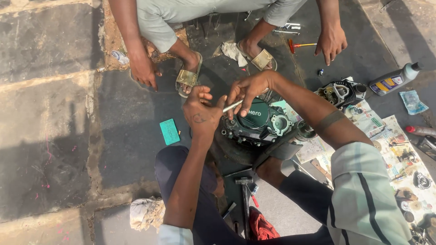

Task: The person is assembling or repairing a motorcycle engine, using tools to tighten bolts and align components.

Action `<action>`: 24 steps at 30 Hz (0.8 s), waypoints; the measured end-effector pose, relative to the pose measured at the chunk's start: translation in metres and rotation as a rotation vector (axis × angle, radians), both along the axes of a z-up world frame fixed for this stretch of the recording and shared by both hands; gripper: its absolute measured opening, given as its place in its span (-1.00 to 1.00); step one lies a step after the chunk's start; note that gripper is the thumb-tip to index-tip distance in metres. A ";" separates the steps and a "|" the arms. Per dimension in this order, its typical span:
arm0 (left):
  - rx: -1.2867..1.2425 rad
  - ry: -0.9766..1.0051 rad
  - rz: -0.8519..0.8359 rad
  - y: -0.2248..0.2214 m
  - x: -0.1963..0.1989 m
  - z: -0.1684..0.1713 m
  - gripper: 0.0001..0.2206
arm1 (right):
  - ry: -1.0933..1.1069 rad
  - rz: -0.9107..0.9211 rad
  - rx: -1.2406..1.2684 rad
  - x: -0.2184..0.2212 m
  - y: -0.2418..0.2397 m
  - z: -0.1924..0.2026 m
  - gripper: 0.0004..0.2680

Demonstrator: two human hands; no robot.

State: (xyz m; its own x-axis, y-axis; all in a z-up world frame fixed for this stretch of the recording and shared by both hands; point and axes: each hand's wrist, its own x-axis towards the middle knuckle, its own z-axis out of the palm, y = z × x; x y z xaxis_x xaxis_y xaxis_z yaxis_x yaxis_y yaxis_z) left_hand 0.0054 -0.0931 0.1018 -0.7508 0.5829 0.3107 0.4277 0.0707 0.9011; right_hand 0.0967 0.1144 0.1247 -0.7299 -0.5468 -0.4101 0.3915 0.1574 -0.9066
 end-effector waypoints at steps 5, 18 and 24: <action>0.016 0.272 0.075 0.005 -0.002 0.004 -0.56 | 0.073 -0.129 0.048 0.016 -0.004 0.001 -0.69; 0.094 0.520 -0.339 0.032 -0.042 0.008 -0.49 | 0.157 -0.500 -0.006 0.052 -0.054 -0.003 -0.80; -0.016 0.535 -0.575 0.045 -0.054 0.017 -0.45 | 0.299 -0.694 -0.038 0.063 -0.079 -0.015 -0.76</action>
State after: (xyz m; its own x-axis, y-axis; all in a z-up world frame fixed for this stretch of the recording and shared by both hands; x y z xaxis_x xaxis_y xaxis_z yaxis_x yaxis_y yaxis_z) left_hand -0.0483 -0.0477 0.1190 -0.0804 0.8420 0.5334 0.7767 -0.2824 0.5630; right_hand 0.1599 0.0355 0.1093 -0.9890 0.0688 -0.1307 0.1260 -0.0691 -0.9896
